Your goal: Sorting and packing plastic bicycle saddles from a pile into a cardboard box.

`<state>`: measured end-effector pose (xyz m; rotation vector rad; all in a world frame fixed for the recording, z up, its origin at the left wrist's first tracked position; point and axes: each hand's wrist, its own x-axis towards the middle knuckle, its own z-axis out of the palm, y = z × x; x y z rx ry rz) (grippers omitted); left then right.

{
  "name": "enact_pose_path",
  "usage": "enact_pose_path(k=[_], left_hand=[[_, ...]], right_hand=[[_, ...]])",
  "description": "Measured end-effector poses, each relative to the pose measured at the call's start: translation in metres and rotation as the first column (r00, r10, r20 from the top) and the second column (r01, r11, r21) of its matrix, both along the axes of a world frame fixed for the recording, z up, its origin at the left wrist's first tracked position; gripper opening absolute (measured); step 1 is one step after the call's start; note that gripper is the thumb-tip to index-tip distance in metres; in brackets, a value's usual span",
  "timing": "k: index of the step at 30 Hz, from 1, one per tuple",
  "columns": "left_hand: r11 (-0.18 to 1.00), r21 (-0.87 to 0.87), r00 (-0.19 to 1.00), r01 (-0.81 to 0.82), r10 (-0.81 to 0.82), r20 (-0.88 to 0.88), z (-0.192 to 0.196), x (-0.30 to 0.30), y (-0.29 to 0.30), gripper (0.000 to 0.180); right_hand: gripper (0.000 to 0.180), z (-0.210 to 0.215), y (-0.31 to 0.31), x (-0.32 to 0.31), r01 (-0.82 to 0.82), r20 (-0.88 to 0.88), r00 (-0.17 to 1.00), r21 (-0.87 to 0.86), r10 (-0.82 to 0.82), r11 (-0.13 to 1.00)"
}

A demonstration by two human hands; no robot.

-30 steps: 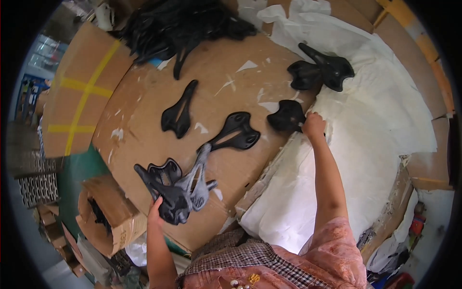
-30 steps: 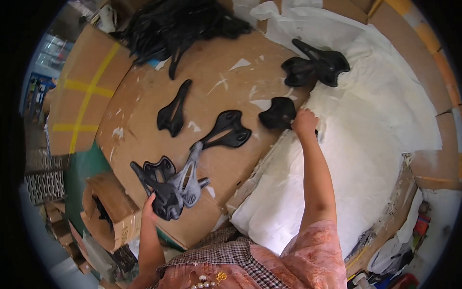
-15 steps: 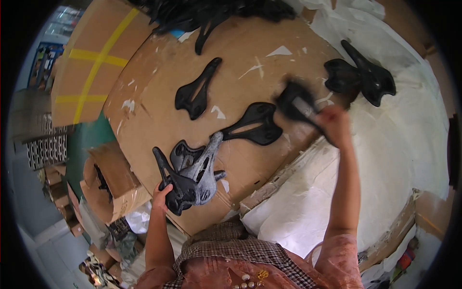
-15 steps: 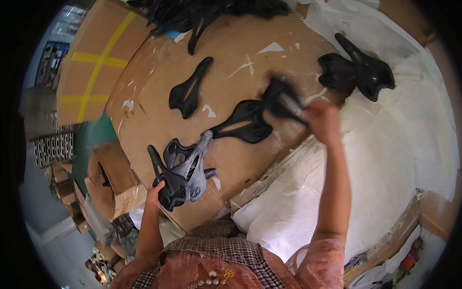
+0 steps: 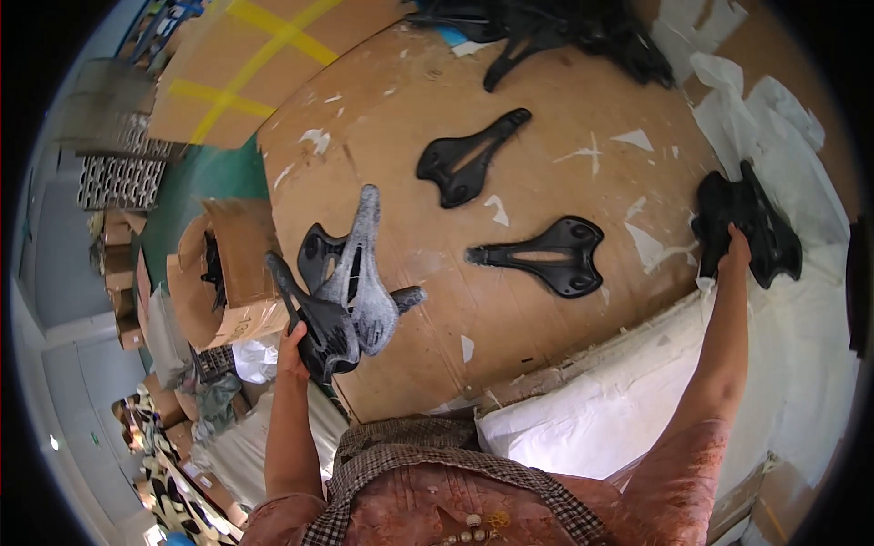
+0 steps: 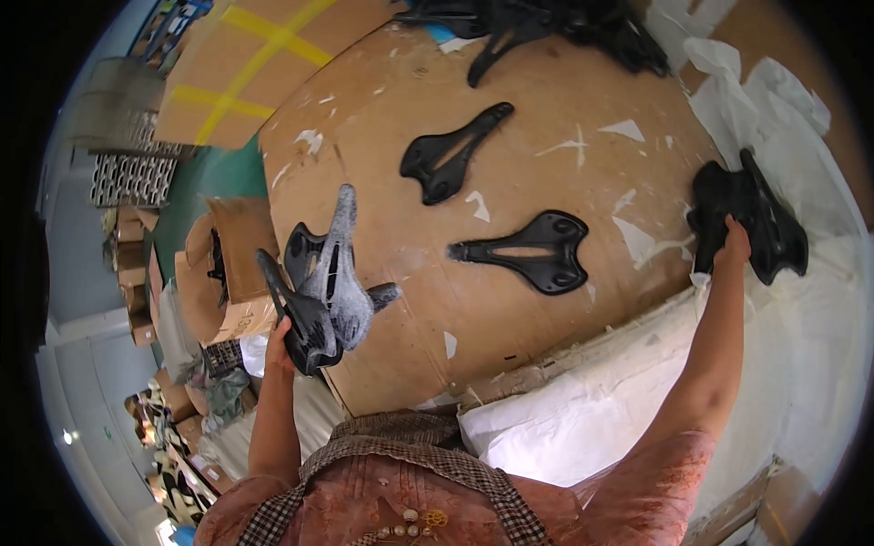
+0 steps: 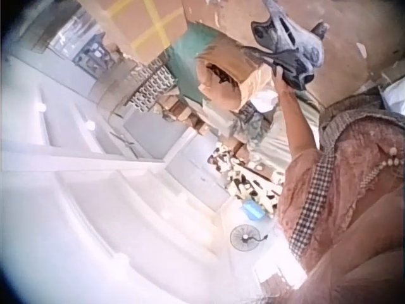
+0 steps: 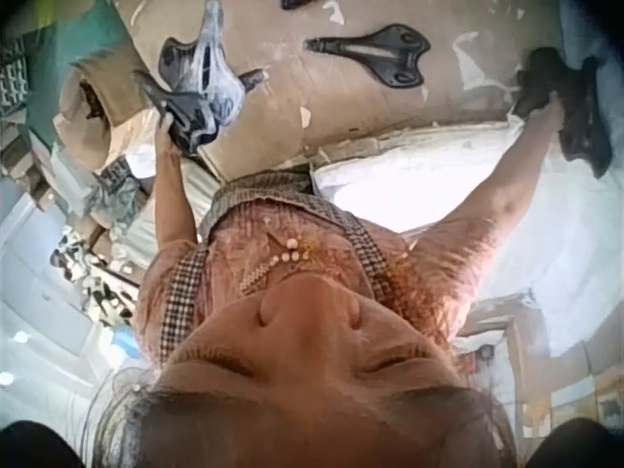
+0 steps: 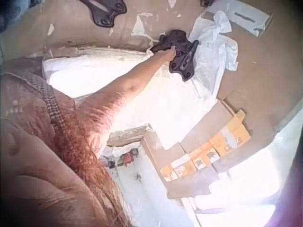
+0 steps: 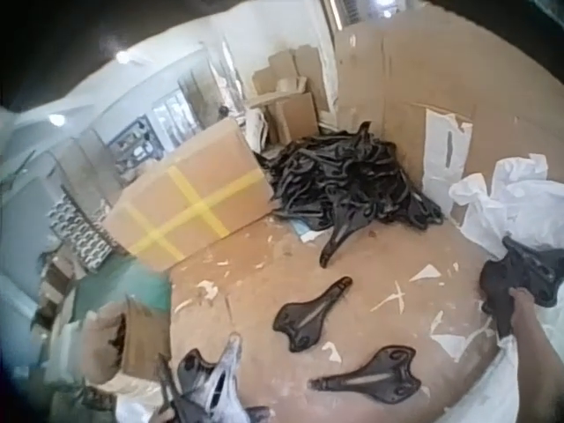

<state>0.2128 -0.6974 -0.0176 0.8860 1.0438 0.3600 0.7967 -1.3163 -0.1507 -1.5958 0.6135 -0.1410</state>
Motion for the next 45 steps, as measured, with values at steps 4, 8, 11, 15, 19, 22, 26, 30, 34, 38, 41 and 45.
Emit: enact_pose_path(k=[4, 8, 11, 15, 19, 22, 26, 30, 34, 38, 41, 45], left_hand=[[1.0, 0.012, 1.0, -0.015, 0.015, 0.02, 0.011, -0.017, -0.008, 0.046], [0.997, -0.072, 0.996, -0.009, 0.015, 0.086, -0.009, -0.012, -0.01, 0.04], [0.993, -0.121, 0.996, -0.012, 0.022, 0.083, -0.013, -0.016, -0.01, 0.037], [0.988, -0.138, 0.982, -0.071, 0.093, 0.163, -0.021, -0.043, 0.0, 0.037], [0.965, -0.172, 0.947, -0.196, 0.232, 0.223, -0.004, -0.095, 0.012, 0.045], [0.917, -0.156, 0.879, -0.368, 0.398, 0.262, 0.014, -0.151, 0.036, 0.046], [0.871, -0.067, 0.782, -0.487, 0.469, 0.41, 0.097, -0.242, 0.107, 0.042], [0.743, 0.164, 0.722, -0.649, 0.535, 0.439, 0.214, -0.272, 0.245, 0.05], [0.771, 0.355, 0.848, -0.529, 0.468, 0.248, 0.271, -0.327, 0.374, 0.034], [0.498, 0.45, 0.647, -0.741, 0.71, 0.279, 0.242, -0.333, 0.413, 0.026], [0.496, 0.385, 0.622, -0.778, 0.696, 0.358, 0.204, -0.321, 0.425, 0.031], [0.614, 0.551, 0.78, -0.566, 0.614, 0.117, 0.148, -0.215, 0.339, 0.034]], right_hand=[[0.037, 0.035, 0.08, -0.035, 0.077, 0.062, 0.995, -0.034, -0.075, 0.996], [0.031, 0.071, 0.085, -0.084, -0.127, 0.213, 0.972, 0.098, 0.104, 0.987], [0.024, 0.103, 0.143, -0.151, -0.219, 0.222, 0.945, -0.122, 0.241, 0.968], [0.015, 0.153, 0.244, -0.234, -0.482, 0.22, 0.721, -0.521, 0.657, 0.704], [0.012, 0.182, 0.35, -0.301, -0.687, 0.193, 0.494, -0.511, 0.848, 0.517], [0.013, 0.193, 0.435, -0.345, -0.718, 0.298, 0.293, -0.559, 0.909, 0.415], [0.016, 0.253, 0.598, -0.448, -0.854, 0.368, -0.002, -0.484, 0.93, 0.19], [0.051, 0.304, 0.802, -0.541, -0.898, 0.412, -0.291, -0.428, 0.864, -0.098], [0.034, 0.333, 0.889, -0.591, -0.801, 0.581, -0.352, -0.592, 0.734, 0.084], [0.031, 0.274, 0.809, -0.594, -0.882, 0.582, -0.419, -0.442, 0.697, -0.162], [0.029, 0.103, 0.7, -0.501, -0.882, 0.409, -0.398, 0.076, 0.821, -0.465], [0.012, -0.013, 0.402, -0.373, -0.961, -0.208, 0.137, -0.264, 0.968, 0.079]])
